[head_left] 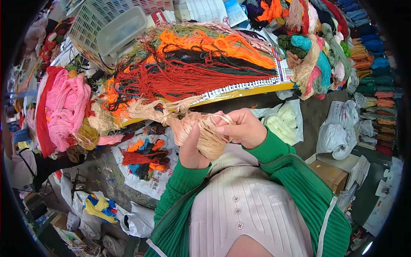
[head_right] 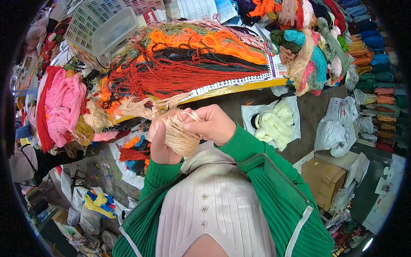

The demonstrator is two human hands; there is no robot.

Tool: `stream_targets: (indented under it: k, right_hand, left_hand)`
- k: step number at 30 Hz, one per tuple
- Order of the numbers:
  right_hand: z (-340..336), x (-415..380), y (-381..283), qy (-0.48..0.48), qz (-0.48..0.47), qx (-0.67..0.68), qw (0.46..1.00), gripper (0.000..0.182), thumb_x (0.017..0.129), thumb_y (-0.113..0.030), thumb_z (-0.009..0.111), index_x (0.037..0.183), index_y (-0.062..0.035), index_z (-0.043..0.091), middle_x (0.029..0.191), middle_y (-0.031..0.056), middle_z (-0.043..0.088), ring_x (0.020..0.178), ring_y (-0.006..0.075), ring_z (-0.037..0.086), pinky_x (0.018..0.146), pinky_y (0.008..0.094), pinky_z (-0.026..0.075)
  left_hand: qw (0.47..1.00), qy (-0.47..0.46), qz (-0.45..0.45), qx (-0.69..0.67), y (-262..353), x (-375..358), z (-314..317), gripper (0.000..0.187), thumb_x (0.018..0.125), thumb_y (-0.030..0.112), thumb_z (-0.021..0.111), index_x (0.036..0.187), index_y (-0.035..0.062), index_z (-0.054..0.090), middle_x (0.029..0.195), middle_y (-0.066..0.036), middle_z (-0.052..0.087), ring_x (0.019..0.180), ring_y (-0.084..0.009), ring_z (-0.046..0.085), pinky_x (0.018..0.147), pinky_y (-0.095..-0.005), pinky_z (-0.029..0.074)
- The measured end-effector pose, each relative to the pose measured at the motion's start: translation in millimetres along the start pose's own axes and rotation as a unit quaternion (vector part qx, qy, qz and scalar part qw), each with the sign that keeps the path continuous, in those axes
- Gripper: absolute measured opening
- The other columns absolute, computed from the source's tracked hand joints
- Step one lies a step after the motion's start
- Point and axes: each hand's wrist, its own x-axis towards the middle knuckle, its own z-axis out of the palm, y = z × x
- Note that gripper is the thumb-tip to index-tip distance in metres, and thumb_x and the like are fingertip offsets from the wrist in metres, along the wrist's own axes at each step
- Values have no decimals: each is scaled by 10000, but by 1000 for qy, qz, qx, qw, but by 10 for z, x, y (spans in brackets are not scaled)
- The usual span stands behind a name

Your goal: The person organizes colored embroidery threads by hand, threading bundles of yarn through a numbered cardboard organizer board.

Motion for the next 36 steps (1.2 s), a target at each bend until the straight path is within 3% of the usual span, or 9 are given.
stream_targets:
  k: [3,6,15,19,23,28,31,35,36]
  right_hand:
    - [-38,20,-7,-10,11,33,999,71,690,-43,552,735,11,564,552,24,481,404,28,320,357,174,201]
    - [-76,49,-5,-29,23,46,998,59,696,-51,549,727,0,557,550,8,470,402,18,309,354,167,195]
    - [-107,77,-91,-52,35,77,995,57,705,-56,539,708,0,549,525,-14,444,398,7,299,347,161,183]
    - [-98,89,-103,-49,22,51,997,61,700,-63,547,692,-3,556,518,-26,438,393,6,294,348,165,186]
    - [-94,98,-124,-49,16,34,998,63,692,-68,561,684,-6,559,525,-33,445,396,3,299,352,165,186]
    - [-35,111,-162,-51,-34,-94,994,104,696,-84,574,724,16,570,614,-14,525,527,15,431,444,167,336]
    - [-65,119,-149,-56,-29,-80,995,119,702,-89,572,742,23,570,649,-6,543,582,25,456,501,176,374]
    - [-76,129,-137,-61,-27,-82,994,119,703,-89,572,742,23,569,651,-4,544,572,24,453,491,173,368]
    - [-70,146,-104,-55,-38,-65,996,118,693,-76,572,755,24,571,632,-12,527,537,16,415,453,166,321]
  left_hand:
    - [996,64,15,68,-20,4,-25,344,795,185,385,1042,-51,413,1073,-151,440,996,-242,429,852,-356,331]
    - [994,47,9,100,-2,37,-44,313,780,128,403,1042,-42,411,1026,-140,472,966,-231,453,839,-346,342]
    - [996,73,32,38,-19,67,-79,310,782,126,408,1055,-20,401,1020,-139,478,945,-225,468,830,-339,352]
    - [991,51,62,107,-38,87,-90,314,777,116,423,1060,-17,398,1018,-139,480,940,-225,471,823,-337,358]
    - [988,100,59,98,-46,99,-53,327,760,110,453,1058,-15,398,1000,-136,488,922,-221,481,811,-331,368]
    - [991,91,43,84,-8,127,18,325,756,120,466,1048,-11,406,974,-124,496,902,-213,489,803,-326,375]
    - [993,105,36,30,15,135,79,252,739,34,475,983,15,414,898,-109,511,820,-195,509,719,-312,413]
    - [992,117,40,32,10,141,83,220,751,51,465,965,6,440,896,-109,518,811,-192,511,711,-305,414]
    - [992,113,42,35,10,145,82,215,753,48,462,963,3,446,897,-109,519,812,-191,511,712,-303,413]
